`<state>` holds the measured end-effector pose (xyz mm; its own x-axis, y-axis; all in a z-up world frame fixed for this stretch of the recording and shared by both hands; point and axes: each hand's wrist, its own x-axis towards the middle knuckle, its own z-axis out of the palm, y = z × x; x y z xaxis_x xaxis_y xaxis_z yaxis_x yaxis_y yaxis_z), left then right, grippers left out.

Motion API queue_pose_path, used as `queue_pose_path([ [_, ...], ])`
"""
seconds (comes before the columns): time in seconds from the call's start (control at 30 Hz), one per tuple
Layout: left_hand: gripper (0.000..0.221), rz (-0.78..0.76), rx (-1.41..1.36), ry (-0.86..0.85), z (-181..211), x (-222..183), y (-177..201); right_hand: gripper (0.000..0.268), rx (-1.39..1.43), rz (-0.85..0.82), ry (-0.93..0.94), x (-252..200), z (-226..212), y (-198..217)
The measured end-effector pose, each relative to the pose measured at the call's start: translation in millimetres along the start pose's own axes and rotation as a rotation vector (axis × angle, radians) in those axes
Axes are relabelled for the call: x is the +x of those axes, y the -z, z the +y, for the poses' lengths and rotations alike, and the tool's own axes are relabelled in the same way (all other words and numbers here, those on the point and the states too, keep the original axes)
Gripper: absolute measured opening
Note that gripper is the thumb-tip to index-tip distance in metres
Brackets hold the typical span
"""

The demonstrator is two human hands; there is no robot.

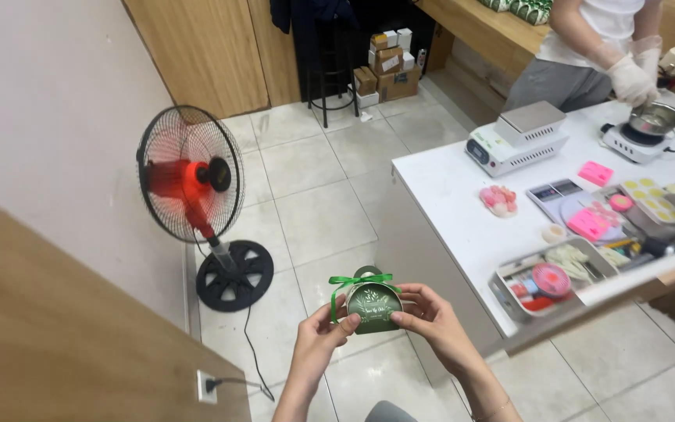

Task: Collect small gift boxes from a shelf and arrange them into an organized grid on a wooden table.

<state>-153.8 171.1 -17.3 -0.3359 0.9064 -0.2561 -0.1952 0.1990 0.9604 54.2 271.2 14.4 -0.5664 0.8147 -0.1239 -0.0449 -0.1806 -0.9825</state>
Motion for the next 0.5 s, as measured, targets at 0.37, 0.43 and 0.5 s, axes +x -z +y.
queue_pose_path([
  [0.37, 0.077, 0.051, -0.064, 0.002, 58, 244, 41, 0.048, 0.035, 0.046, -0.044, 257, -19, 3],
  [0.43, 0.076, 0.068, -0.090, -0.018, 72, 287, 39, 0.047, 0.029, 0.030, -0.029, 305, -31, 12],
  [0.5, 0.074, 0.098, -0.129, -0.004, 91, 336, 39, 0.046, 0.038, 0.010, -0.043, 358, -46, 19],
])
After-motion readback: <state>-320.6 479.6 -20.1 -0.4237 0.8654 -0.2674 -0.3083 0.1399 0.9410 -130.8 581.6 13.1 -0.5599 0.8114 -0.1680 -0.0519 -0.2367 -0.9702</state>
